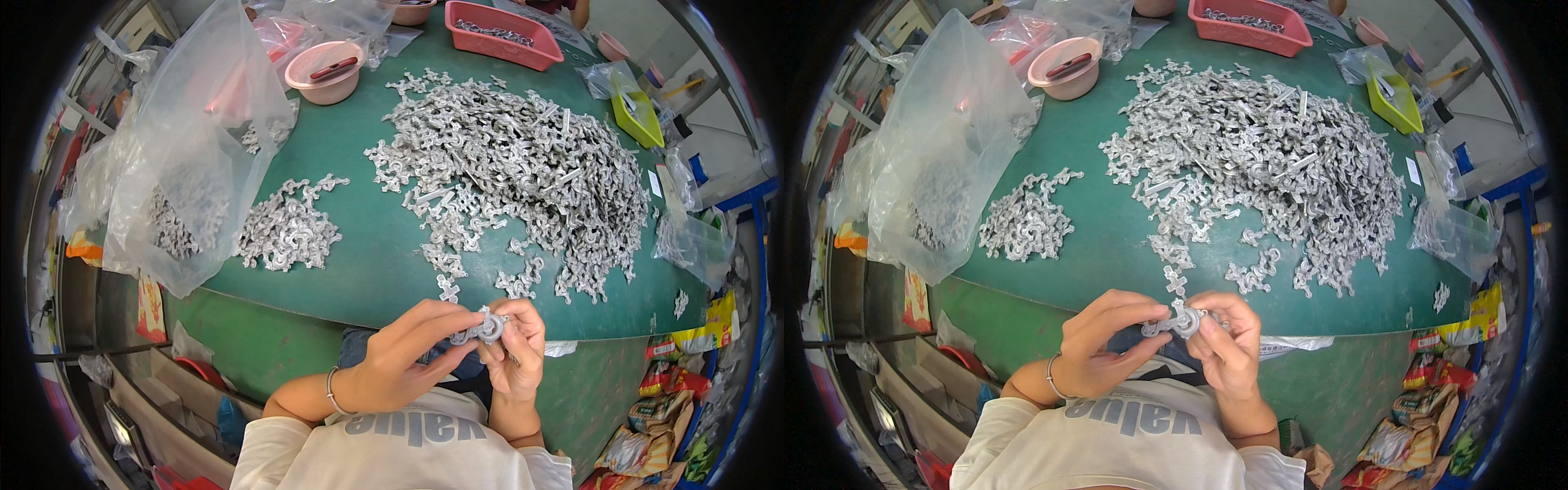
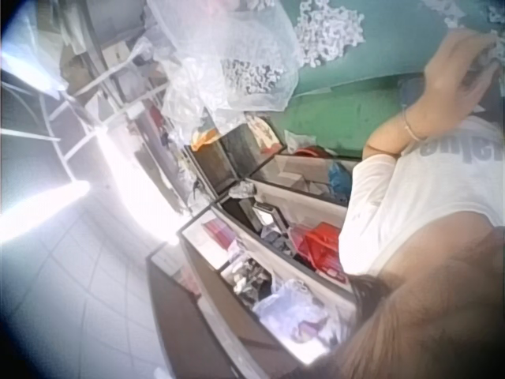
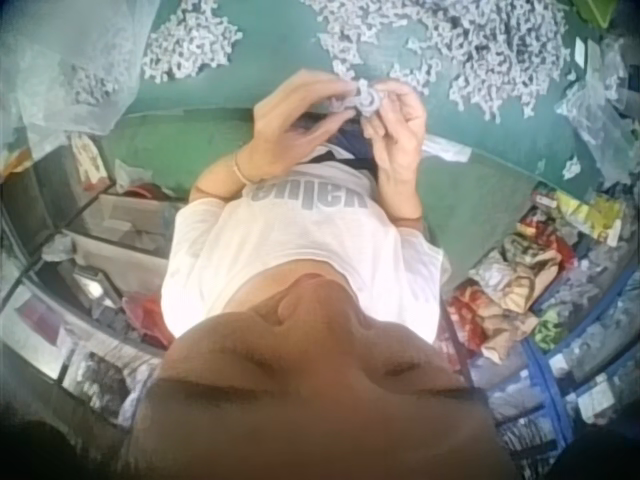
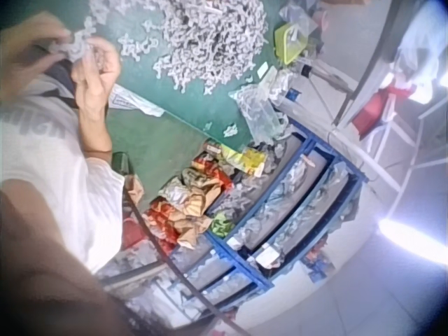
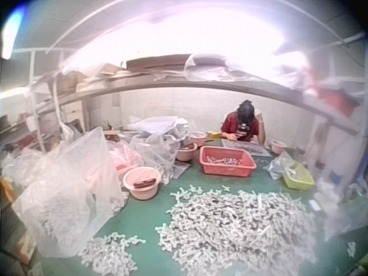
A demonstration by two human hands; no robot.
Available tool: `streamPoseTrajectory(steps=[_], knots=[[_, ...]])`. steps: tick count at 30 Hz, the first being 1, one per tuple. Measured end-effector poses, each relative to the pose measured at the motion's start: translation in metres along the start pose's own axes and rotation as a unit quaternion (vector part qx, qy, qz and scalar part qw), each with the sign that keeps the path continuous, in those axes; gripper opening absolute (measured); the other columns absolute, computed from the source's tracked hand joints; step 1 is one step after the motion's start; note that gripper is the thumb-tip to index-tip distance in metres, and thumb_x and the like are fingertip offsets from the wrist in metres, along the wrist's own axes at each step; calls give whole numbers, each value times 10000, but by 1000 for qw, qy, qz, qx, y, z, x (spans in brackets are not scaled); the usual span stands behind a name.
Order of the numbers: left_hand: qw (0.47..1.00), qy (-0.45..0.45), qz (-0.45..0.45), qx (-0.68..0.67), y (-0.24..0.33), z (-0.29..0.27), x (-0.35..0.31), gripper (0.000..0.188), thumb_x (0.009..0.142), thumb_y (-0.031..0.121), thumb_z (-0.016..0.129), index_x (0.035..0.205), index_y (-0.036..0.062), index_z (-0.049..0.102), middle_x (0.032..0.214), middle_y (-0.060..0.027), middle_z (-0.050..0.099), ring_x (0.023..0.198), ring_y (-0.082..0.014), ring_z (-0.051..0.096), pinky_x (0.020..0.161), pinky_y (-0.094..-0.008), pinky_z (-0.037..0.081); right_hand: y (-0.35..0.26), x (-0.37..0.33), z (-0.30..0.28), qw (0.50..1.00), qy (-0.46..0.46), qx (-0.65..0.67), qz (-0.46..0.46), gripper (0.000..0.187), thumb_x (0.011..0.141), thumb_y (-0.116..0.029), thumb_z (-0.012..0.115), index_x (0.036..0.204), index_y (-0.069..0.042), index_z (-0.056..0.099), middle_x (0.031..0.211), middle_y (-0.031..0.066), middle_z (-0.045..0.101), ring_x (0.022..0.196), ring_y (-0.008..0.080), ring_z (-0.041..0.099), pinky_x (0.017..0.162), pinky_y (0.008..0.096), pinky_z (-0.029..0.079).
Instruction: The person joins small metal components together by hand on a green work surface.
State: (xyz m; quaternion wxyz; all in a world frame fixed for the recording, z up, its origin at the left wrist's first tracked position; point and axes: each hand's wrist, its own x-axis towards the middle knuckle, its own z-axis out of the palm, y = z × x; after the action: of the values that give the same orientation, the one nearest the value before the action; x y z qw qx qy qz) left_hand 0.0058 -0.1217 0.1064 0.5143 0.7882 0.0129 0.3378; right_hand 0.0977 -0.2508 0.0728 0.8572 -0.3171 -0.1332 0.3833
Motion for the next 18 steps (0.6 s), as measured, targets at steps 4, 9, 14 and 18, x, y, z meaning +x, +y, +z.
streamPoseTrajectory(steps=[4, 9, 14, 18], knots=[[1000, 1, -3, -8, 0, 1, -1, 380, 618, -100, 684, 974, -34, 567, 884, -143, 589, 758, -204, 588, 649, -270, 484, -1, -1, 0, 1000, 5, 5, 11, 164, 828, -18, 470, 971, 62, 486, 911, 149, 528, 495, 48, 361, 405, 184, 265], [1000, -1, -18, -15, -1, 2, -3, 366, 619, -105, 679, 963, -37, 572, 889, -147, 592, 768, -207, 591, 656, -271, 485, -1, -1, 0, 1000, 9, 18, 19, 153, 838, -36, 457, 960, 50, 486, 919, 154, 534, 483, 46, 357, 394, 182, 263], [1000, -5, -19, -18, -2, 1, -2, 327, 626, -104, 673, 932, -32, 583, 893, -152, 593, 779, -207, 594, 663, -274, 489, -1, 0, -1, 999, 0, 25, 22, 150, 839, -35, 451, 960, 45, 488, 919, 153, 535, 480, 45, 357, 388, 178, 257], [999, -12, -17, -26, -2, 1, -3, 277, 633, -101, 669, 888, -18, 602, 899, -151, 594, 778, -199, 598, 656, -270, 497, -2, 0, 1, 999, 4, 25, 24, 145, 839, -35, 449, 956, 42, 489, 910, 151, 532, 478, 46, 357, 385, 176, 252]])
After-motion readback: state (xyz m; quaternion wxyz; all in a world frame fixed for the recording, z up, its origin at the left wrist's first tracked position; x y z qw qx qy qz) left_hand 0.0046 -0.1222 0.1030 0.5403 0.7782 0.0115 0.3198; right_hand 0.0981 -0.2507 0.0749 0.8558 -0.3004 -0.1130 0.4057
